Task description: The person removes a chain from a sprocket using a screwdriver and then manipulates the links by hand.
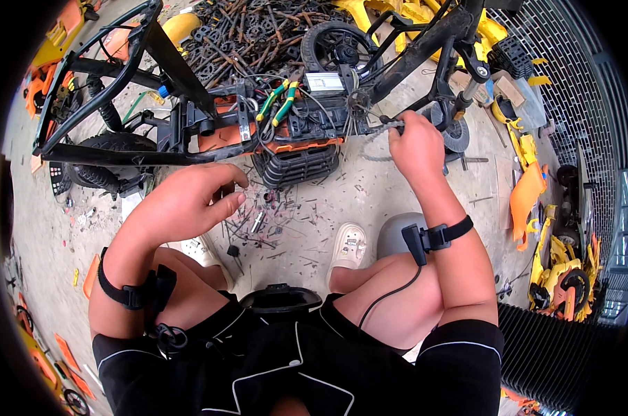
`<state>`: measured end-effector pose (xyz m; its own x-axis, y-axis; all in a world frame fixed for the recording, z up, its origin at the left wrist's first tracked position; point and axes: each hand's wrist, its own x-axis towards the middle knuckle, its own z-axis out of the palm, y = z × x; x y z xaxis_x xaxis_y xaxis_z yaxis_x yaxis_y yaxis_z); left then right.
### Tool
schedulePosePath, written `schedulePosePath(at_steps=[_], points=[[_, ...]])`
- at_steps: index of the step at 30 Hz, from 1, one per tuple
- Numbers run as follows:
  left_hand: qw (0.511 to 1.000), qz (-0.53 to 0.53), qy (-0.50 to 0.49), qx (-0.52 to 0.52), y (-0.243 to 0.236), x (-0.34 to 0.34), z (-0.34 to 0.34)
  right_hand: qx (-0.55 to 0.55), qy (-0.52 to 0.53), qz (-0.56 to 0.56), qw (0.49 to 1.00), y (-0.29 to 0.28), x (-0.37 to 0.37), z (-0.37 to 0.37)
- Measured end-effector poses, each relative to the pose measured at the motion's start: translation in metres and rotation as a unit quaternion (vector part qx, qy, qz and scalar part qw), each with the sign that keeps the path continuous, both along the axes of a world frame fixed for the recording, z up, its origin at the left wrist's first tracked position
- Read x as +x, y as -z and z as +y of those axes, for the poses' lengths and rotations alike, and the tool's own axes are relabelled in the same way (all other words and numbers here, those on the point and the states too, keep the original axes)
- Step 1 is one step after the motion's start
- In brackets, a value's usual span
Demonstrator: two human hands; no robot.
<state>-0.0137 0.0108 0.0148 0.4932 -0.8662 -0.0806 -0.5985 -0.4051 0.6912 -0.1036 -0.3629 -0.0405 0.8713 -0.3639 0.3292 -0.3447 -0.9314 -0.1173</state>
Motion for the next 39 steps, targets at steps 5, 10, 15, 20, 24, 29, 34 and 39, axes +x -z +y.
schedulePosePath(at_steps=[5,10,15,20,24,29,34,39], points=[[1.000,-0.002,0.015,0.008,0.000,0.000,0.003,-0.156,-0.089,-0.005,0.984,0.004,0.017,0.023],[1.000,-0.006,0.017,0.014,0.002,0.000,0.011,-0.262,-0.134,0.036,0.955,0.019,0.037,0.059],[1.000,-0.001,0.013,0.013,-0.001,-0.001,0.024,-0.268,-0.144,0.064,0.950,0.040,0.055,0.084],[0.999,0.001,0.021,0.034,-0.006,-0.001,0.034,-0.168,-0.166,0.080,0.968,0.028,0.060,0.100],[1.000,0.000,0.009,0.025,-0.006,0.000,0.044,-0.122,-0.202,0.064,0.970,-0.002,0.055,0.140],[1.000,0.000,-0.022,-0.020,-0.012,0.002,0.045,0.030,-0.288,0.062,0.955,-0.023,0.042,0.155],[0.983,-0.019,-0.122,-0.136,-0.008,0.003,0.024,0.309,-0.241,0.120,0.912,-0.068,0.029,0.164],[0.976,0.113,-0.033,-0.184,-0.009,0.004,0.004,0.502,-0.241,0.114,0.823,-0.104,0.019,0.172]])
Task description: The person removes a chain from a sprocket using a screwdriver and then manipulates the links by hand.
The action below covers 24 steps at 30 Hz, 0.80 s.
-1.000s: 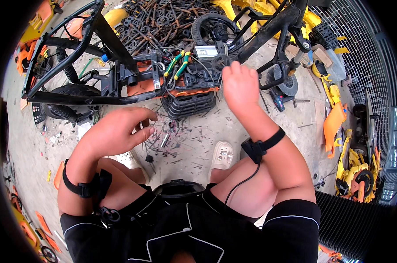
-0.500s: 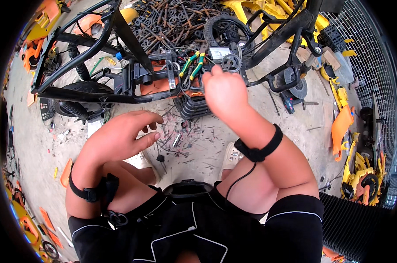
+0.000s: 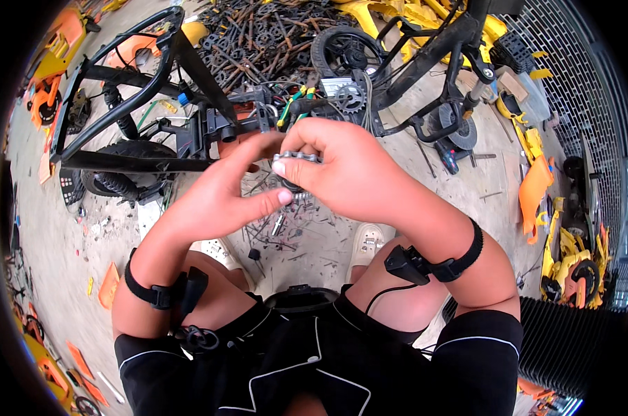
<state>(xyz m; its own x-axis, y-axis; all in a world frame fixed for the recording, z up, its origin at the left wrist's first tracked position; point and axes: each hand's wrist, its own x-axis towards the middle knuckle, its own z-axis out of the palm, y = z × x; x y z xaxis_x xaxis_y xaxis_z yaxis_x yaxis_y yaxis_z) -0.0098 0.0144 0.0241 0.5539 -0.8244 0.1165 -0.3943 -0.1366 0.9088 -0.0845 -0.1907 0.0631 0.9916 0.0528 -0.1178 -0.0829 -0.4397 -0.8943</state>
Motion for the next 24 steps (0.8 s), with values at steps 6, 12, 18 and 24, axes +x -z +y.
schedulePosePath(at_steps=[6,12,18,24], points=[[0.996,0.091,-0.014,0.019,0.007,-0.014,-0.025,0.260,0.093,0.033,0.961,0.020,-0.004,-0.029],[0.985,0.114,-0.122,0.030,0.004,-0.021,-0.020,0.291,0.065,0.047,0.954,0.049,0.000,-0.048],[0.971,0.199,-0.132,0.011,-0.019,-0.047,-0.025,0.304,0.038,0.024,0.952,0.047,-0.003,-0.056],[0.977,0.200,-0.072,0.007,-0.030,-0.055,-0.040,0.363,0.070,-0.007,0.929,0.061,-0.002,-0.059]])
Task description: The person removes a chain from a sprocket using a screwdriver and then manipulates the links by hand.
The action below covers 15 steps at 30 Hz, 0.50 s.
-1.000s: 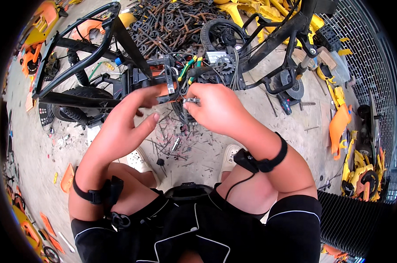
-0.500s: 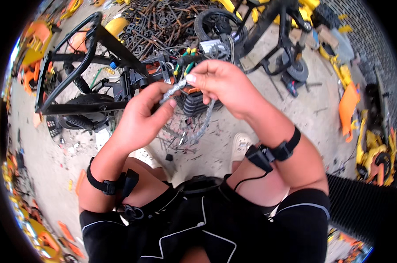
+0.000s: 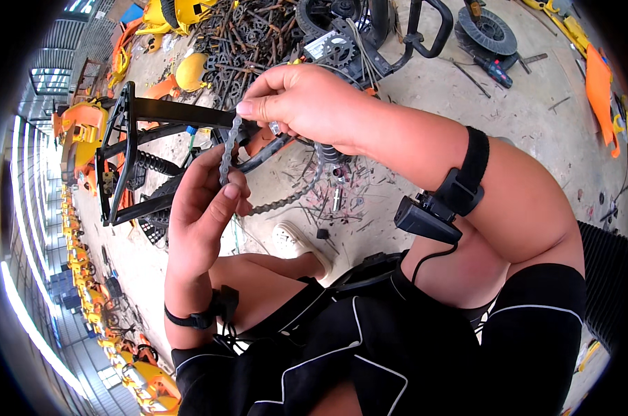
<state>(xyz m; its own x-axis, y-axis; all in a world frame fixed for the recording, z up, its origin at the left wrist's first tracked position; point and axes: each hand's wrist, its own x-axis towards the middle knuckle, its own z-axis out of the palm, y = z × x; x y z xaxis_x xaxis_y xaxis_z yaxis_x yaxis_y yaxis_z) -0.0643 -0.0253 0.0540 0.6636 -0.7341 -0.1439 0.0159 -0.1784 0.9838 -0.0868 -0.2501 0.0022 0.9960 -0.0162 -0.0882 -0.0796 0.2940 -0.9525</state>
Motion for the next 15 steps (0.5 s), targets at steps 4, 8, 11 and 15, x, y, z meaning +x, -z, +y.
schedulePosePath(at_steps=[4,8,11,15], points=[[0.999,-0.031,0.005,0.040,0.002,0.009,-0.008,-0.005,0.026,0.010,1.000,0.004,0.004,-0.003],[0.999,-0.005,0.002,0.043,0.019,0.026,-0.013,-0.010,0.048,0.043,0.998,0.005,0.005,-0.006],[0.999,-0.005,-0.010,0.037,0.030,0.039,-0.014,-0.023,0.070,0.057,0.996,0.004,0.006,-0.008],[1.000,0.014,-0.018,0.012,0.038,0.055,-0.011,-0.023,0.077,0.049,0.996,0.017,0.005,-0.014]])
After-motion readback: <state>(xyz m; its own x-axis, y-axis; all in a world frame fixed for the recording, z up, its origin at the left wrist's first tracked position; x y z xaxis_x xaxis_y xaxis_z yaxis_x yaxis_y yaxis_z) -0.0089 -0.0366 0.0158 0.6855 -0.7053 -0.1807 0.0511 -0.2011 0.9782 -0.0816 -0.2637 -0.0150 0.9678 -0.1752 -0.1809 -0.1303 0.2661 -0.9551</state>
